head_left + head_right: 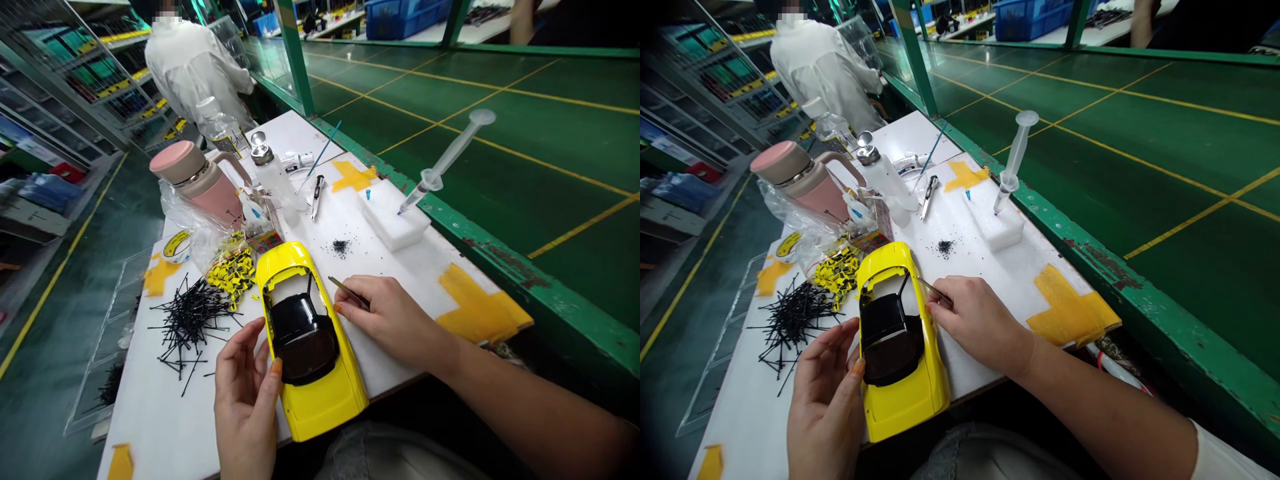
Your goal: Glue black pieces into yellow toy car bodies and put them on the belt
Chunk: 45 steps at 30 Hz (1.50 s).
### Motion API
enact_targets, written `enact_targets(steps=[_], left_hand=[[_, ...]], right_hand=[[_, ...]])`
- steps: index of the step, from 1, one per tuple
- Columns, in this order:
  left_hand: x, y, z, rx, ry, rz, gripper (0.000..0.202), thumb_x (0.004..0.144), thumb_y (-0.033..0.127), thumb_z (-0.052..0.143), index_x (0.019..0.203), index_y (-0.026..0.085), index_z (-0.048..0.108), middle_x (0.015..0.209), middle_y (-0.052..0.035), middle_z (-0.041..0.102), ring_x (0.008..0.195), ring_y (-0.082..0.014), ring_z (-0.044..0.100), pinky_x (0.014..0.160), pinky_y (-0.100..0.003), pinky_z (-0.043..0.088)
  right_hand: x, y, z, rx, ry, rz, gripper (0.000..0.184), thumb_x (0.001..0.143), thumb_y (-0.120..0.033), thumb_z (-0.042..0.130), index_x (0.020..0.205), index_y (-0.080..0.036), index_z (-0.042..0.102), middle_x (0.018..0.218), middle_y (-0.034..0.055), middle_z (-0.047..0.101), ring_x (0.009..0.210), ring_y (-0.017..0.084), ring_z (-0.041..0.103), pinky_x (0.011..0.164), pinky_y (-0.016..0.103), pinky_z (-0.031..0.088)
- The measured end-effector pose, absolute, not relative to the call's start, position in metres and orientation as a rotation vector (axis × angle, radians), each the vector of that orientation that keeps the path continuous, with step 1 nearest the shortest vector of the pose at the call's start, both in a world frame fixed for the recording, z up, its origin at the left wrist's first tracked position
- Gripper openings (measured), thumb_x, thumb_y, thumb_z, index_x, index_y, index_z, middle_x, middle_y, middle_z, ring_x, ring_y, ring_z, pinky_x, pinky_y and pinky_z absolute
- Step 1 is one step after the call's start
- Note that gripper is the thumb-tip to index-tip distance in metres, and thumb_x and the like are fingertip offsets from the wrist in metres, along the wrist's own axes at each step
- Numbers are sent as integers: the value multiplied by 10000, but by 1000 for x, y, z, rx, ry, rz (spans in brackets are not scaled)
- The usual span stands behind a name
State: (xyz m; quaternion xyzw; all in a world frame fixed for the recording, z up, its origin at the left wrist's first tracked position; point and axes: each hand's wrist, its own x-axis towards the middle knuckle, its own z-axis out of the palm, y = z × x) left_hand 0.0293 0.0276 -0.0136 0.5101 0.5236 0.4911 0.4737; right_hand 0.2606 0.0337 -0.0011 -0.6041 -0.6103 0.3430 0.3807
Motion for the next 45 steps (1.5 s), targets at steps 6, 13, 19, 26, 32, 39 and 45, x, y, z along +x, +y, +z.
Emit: enact_targets(steps=[6,13,19,26,32,39,45], left_hand=[[27,27,-15,1269,1253,1203,422,902,302,758,1302,302,623,1471,-64,591,1323,-212,605,1131,-302,476],[28,26,-16,1256,1259,1209,425,899,298,762,1301,317,625,1477,-55,587,1336,-219,595,1162,-334,455],[27,27,-17,1269,1256,1203,427,899,299,761,1303,309,624,1478,-59,587,1333,-215,599,1147,-321,470],[27,27,-17,1259,1251,1208,427,899,297,761,1304,317,624,1479,-57,584,1337,-220,596,1175,-342,445],[27,27,-18,1268,1260,1208,444,893,310,767,1311,315,619,1494,-70,570,1338,-242,598,1207,-395,417],[26,28,-19,1274,1255,1205,437,898,302,761,1311,312,619,1491,-70,571,1331,-237,601,1208,-388,413],[27,28,-18,1270,1251,1205,423,906,291,754,1306,314,618,1490,-53,575,1317,-206,605,1135,-302,466]], right_hand=[[260,34,2,-1551,-1551,937,161,898,-87,607,761,-164,642,703,-34,605,657,114,508,633,258,319],[261,36,2,-1561,-1532,961,160,888,-104,606,748,-167,652,671,-41,589,629,112,494,618,259,314],[261,36,1,-1552,-1528,982,160,896,-113,599,752,-170,636,689,-41,592,650,113,501,627,258,318],[261,35,0,-1562,-1535,1016,186,866,-122,595,690,-179,572,632,-55,523,613,110,457,585,266,285],[261,38,3,-1562,-1519,1009,169,903,-130,569,758,-170,647,708,-28,612,663,123,507,620,266,305],[259,38,3,-1589,-1560,1026,205,893,-123,571,696,-180,567,653,-41,542,627,117,453,595,275,259],[261,40,3,-1581,-1551,1053,205,888,-127,566,690,-180,553,662,-38,548,643,119,465,601,280,263]])
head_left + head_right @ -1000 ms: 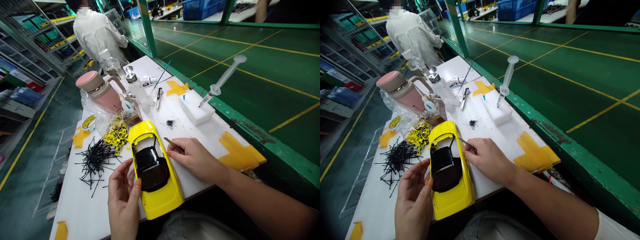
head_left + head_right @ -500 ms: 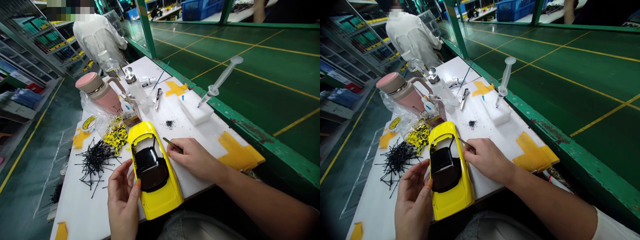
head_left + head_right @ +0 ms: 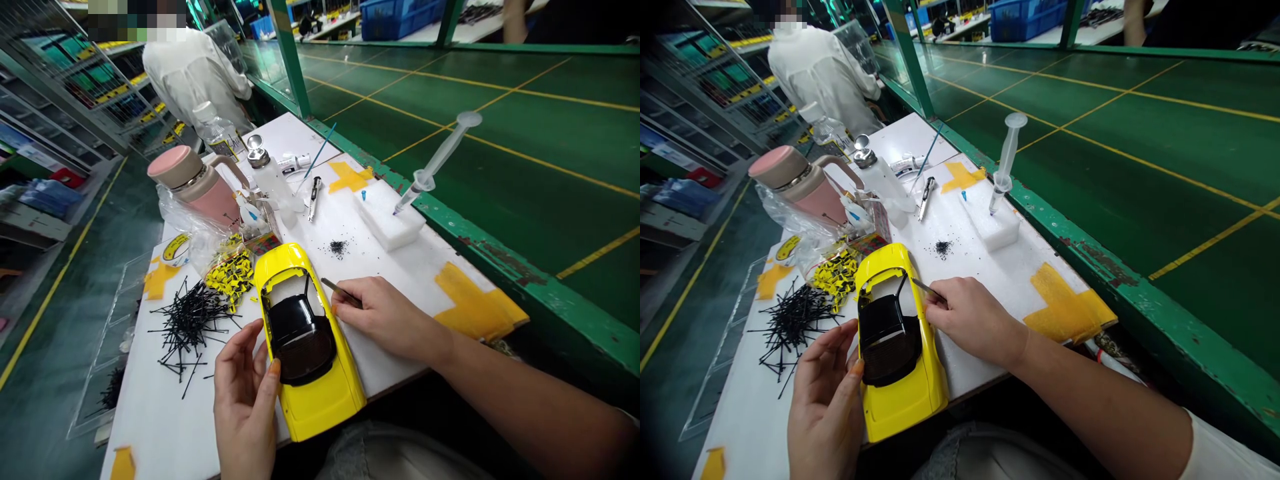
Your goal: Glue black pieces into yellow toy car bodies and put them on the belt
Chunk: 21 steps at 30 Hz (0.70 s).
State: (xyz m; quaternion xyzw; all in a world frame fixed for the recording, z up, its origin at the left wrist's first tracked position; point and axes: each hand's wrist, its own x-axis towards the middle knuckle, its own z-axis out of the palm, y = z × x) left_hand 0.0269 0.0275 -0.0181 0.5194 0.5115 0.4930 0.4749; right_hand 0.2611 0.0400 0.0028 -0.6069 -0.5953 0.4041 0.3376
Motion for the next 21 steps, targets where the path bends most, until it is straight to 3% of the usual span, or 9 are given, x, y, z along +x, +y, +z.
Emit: enact_targets(steps=[5,11,14,21], left_hand=[[28,27,-16,1261,1265,1197,415,904,293,757,1296,317,622,1481,-49,584,1300,-197,618,1063,-257,509],[27,28,-18,1265,1267,1206,432,891,308,770,1298,314,624,1483,-61,578,1301,-224,621,1127,-329,481],[26,27,-20,1257,1262,1216,445,881,316,781,1298,313,625,1478,-62,580,1292,-229,628,1155,-356,461],[25,28,-20,1269,1251,1207,436,894,311,768,1304,321,622,1486,-51,580,1312,-208,611,1126,-304,476]], right_hand=[[261,40,4,-1594,-1548,1043,212,914,-130,561,706,-174,567,680,-37,560,654,117,465,614,281,266],[260,39,5,-1608,-1561,1059,240,906,-139,568,675,-179,516,652,-44,531,635,113,449,600,286,253],[261,40,5,-1613,-1560,1073,216,892,-133,568,682,-177,540,660,-40,555,644,117,470,604,285,264],[261,33,-1,-1510,-1426,929,146,893,-112,590,809,-162,699,679,-40,578,648,112,513,614,250,349]])
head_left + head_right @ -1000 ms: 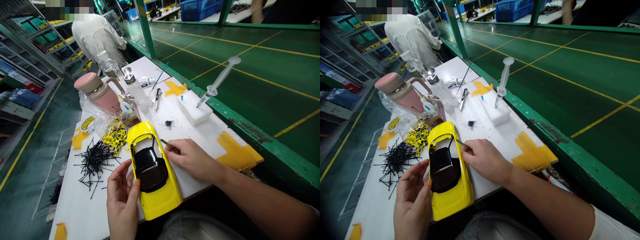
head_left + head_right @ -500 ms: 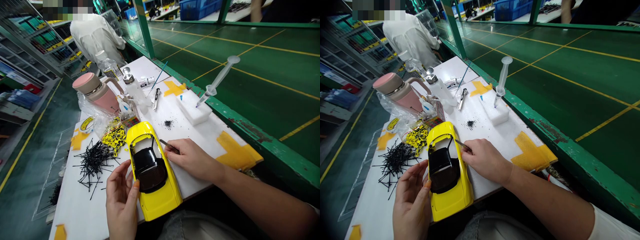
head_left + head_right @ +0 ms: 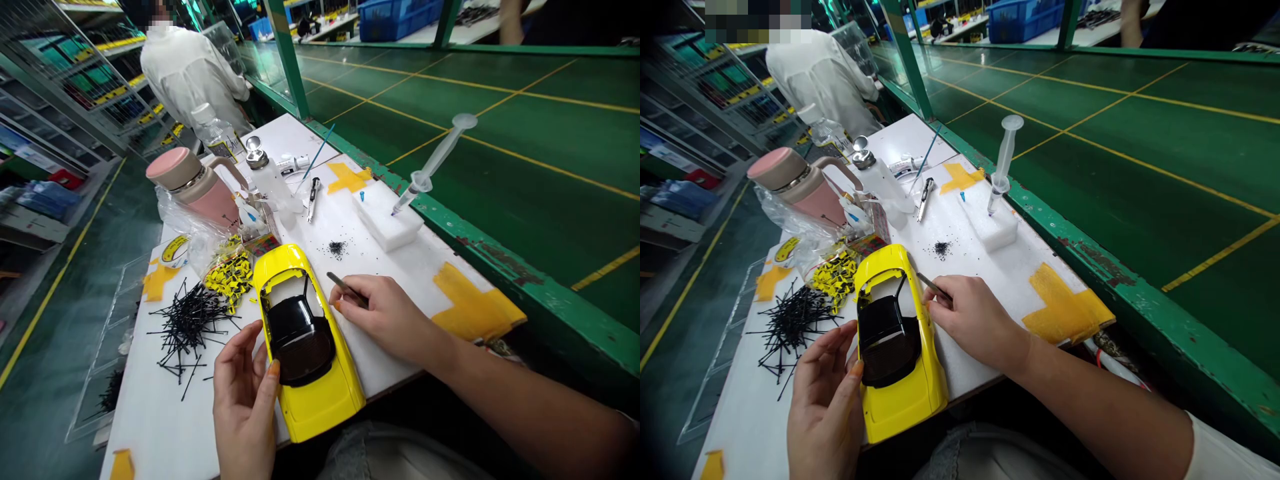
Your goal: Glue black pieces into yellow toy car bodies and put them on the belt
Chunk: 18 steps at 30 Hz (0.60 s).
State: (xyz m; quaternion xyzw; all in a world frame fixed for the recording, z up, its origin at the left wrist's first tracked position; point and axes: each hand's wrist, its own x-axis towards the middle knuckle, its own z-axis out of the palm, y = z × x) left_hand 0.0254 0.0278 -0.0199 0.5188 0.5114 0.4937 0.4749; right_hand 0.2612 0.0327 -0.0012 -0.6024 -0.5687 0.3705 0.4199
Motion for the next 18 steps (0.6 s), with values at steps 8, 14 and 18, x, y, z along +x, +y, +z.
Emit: enact_targets(steps=[8,14,18], left_hand=[[29,28,-16,1297,1248,1206,402,903,316,757,1284,298,632,1455,-61,602,1341,-209,593,1077,-252,506],[29,28,-17,1287,1258,1204,436,888,333,770,1297,299,624,1466,-74,588,1335,-243,599,1118,-324,498],[28,28,-16,1290,1261,1196,439,889,338,767,1302,301,623,1468,-76,585,1335,-246,601,1139,-342,487]], right_hand=[[249,3,-17,-1371,-1618,478,307,924,-57,522,1091,-160,758,868,32,669,758,139,647,677,238,476],[249,-3,-19,-1360,-1702,375,254,894,-39,521,947,-154,741,835,39,655,722,151,645,631,243,482],[250,-4,-20,-1356,-1687,349,307,887,-23,504,1022,-150,749,848,35,656,734,146,652,646,237,495]])
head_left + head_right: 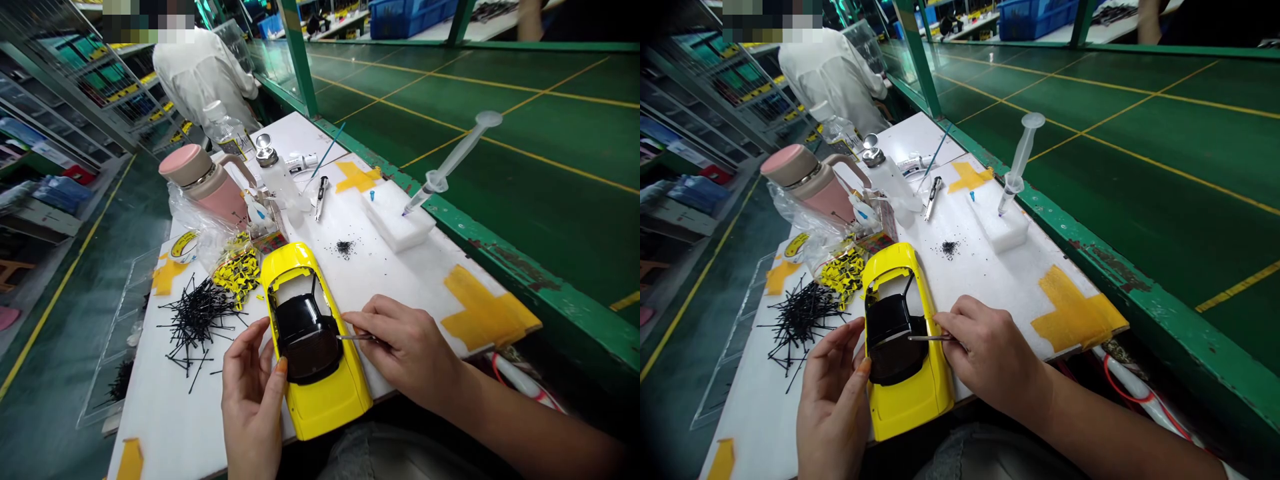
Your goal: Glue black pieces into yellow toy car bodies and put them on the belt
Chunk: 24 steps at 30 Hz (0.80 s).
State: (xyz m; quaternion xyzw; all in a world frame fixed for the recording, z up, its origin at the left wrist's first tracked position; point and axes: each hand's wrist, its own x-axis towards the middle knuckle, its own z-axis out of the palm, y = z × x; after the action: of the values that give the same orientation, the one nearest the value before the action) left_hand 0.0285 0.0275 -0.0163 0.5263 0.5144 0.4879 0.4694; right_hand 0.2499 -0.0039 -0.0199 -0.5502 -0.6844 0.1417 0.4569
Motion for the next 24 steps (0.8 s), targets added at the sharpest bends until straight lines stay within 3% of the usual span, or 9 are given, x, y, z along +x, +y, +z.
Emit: enact_targets(steps=[4,8,12,17,24], left_hand=[[28,27,-16,1294,1261,1200,429,896,331,762,1301,309,623,1473,-66,583,1332,-229,602,1104,-300,507],[28,27,-16,1297,1257,1195,415,904,330,754,1297,308,623,1471,-62,586,1334,-216,599,1061,-260,526],[28,27,-16,1287,1257,1198,427,900,327,758,1304,309,620,1476,-65,580,1342,-224,591,1097,-291,509],[29,28,-16,1296,1253,1192,425,900,323,756,1301,294,618,1482,-78,575,1353,-241,585,1109,-318,505],[29,26,-14,1284,1259,1185,425,905,324,752,1306,298,615,1487,-74,572,1364,-240,575,1112,-311,499]], right_hand=[[249,-5,-21,-1353,-1722,335,367,902,-27,509,1184,-129,721,905,46,672,774,159,674,674,251,524],[249,-6,-24,-1319,-1740,285,336,919,-34,507,1158,-122,728,870,46,659,738,163,666,648,259,533],[249,-7,-25,-1325,-1736,257,317,918,-28,497,1099,-116,741,841,47,651,729,166,665,638,262,536],[249,-6,-23,-1340,-1745,289,359,930,-41,494,1204,-115,714,903,57,674,769,169,684,666,267,557],[249,-4,-23,-1330,-1740,285,365,918,-27,485,1166,-150,723,869,43,665,754,167,677,657,264,558]])
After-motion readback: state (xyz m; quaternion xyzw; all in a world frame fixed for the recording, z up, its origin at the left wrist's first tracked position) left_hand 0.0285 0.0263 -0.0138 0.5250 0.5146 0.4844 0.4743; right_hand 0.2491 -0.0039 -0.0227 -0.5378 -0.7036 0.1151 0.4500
